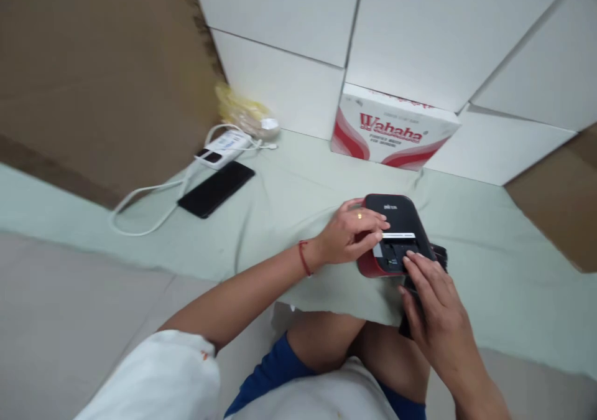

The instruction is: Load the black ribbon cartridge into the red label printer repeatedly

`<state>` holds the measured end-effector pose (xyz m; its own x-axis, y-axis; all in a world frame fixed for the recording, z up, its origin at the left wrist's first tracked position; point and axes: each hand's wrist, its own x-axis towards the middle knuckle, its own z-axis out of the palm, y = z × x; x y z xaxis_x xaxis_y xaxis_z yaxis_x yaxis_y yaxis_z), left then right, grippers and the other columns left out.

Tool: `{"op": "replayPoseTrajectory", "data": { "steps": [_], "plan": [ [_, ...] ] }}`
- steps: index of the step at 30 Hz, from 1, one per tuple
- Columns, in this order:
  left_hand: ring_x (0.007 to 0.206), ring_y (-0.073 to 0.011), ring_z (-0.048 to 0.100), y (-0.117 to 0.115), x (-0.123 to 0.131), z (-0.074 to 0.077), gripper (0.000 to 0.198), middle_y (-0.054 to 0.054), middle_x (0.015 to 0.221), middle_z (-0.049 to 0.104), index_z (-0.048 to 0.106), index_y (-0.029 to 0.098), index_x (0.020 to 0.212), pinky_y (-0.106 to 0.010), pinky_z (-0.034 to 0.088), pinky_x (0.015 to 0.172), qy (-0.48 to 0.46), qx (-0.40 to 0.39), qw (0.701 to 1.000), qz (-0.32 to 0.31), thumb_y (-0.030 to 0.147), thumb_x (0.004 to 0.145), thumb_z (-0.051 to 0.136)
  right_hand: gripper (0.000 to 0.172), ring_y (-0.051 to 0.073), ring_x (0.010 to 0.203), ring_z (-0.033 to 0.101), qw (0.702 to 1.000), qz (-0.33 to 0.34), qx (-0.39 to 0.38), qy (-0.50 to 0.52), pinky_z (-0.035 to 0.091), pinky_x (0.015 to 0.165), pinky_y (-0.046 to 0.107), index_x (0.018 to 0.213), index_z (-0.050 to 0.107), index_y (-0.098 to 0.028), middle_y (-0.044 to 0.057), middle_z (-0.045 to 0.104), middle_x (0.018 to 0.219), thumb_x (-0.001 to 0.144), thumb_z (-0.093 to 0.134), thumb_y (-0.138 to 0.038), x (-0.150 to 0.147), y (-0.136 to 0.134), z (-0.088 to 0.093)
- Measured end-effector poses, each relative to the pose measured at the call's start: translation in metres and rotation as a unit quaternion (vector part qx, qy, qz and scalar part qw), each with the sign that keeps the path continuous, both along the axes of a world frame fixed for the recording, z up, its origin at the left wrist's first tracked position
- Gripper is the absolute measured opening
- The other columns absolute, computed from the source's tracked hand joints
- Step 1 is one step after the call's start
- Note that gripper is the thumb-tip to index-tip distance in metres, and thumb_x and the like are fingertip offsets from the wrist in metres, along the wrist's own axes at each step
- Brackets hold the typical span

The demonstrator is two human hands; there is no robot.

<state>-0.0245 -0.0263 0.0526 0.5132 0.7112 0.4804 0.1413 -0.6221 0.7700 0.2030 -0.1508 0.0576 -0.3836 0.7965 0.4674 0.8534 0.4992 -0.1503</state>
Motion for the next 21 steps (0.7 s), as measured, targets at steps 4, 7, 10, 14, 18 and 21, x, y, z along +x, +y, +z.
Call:
{"op": "replayPoseTrajectory", "data": {
  "steps": [4, 7, 10, 14, 18, 21],
  "plan": [
    [0.150, -0.0264, 0.046, 0.001, -0.003, -0.003, 0.025, -0.007, 0.142, 0.068, 0.068, 0.025, 0.115, -0.051, 0.010, 0.132, -0.055, -0.102, 0.993, -0.035, 0.031, 0.091, 0.063, 0.064, 0.033, 0.138, 0.054, 1.000, 0.010, 0.006, 0.008, 0.046, 0.114, 0.060, 0.161, 0.037, -0.026, 0.015, 0.058, 0.149, 0.100, 0.056, -0.020, 0.001, 0.002, -0.002],
    [0.163, -0.0299, 0.019, -0.002, 0.004, -0.013, 0.068, -0.008, 0.170, 0.034, 0.052, 0.027, 0.146, -0.049, 0.010, 0.133, -0.150, -0.132, 0.980, -0.013, 0.037, 0.083, 0.075, 0.063, 0.032, 0.139, 0.052, 1.000, 0.012, 0.001, 0.011, 0.043, 0.117, 0.060, 0.161, 0.037, -0.025, 0.015, 0.057, 0.150, 0.100, 0.056, -0.019, 0.000, 0.001, 0.000],
    [0.164, -0.0327, 0.007, -0.004, 0.015, -0.026, 0.104, -0.005, 0.177, 0.008, 0.026, 0.030, 0.163, -0.049, 0.007, 0.135, -0.202, -0.202, 0.958, -0.012, 0.038, 0.076, 0.082, 0.064, 0.032, 0.141, 0.051, 1.000, 0.010, -0.011, 0.008, 0.041, 0.117, 0.062, 0.161, 0.036, -0.026, 0.015, 0.055, 0.151, 0.100, 0.056, -0.020, 0.001, 0.000, 0.001],
    [0.162, -0.0344, 0.019, -0.007, 0.021, -0.037, 0.127, -0.009, 0.175, 0.016, -0.003, 0.032, 0.167, -0.052, 0.019, 0.133, -0.247, -0.286, 0.925, -0.043, 0.033, 0.075, 0.083, 0.065, 0.032, 0.142, 0.051, 1.000, 0.015, -0.024, 0.006, 0.042, 0.116, 0.062, 0.162, 0.034, -0.027, 0.016, 0.054, 0.153, 0.101, 0.054, -0.019, 0.002, 0.000, 0.002],
    [0.162, -0.0359, 0.017, -0.007, 0.016, -0.042, 0.126, -0.012, 0.175, 0.016, -0.001, 0.031, 0.167, -0.055, 0.019, 0.133, -0.223, -0.259, 0.939, -0.022, 0.036, 0.076, 0.086, 0.067, 0.032, 0.140, 0.052, 1.000, 0.014, -0.012, 0.009, 0.042, 0.117, 0.061, 0.162, 0.035, -0.026, 0.016, 0.056, 0.150, 0.099, 0.056, -0.016, 0.000, 0.001, 0.001],
    [0.164, -0.0360, 0.006, -0.004, 0.011, -0.044, 0.123, -0.009, 0.177, 0.003, 0.003, 0.032, 0.168, -0.058, 0.009, 0.134, -0.176, -0.219, 0.959, -0.019, 0.041, 0.077, 0.086, 0.067, 0.033, 0.139, 0.052, 1.000, 0.006, -0.012, 0.004, 0.044, 0.114, 0.062, 0.162, 0.034, -0.028, 0.016, 0.056, 0.150, 0.099, 0.056, -0.017, -0.003, 0.000, 0.000]
  ]
}}
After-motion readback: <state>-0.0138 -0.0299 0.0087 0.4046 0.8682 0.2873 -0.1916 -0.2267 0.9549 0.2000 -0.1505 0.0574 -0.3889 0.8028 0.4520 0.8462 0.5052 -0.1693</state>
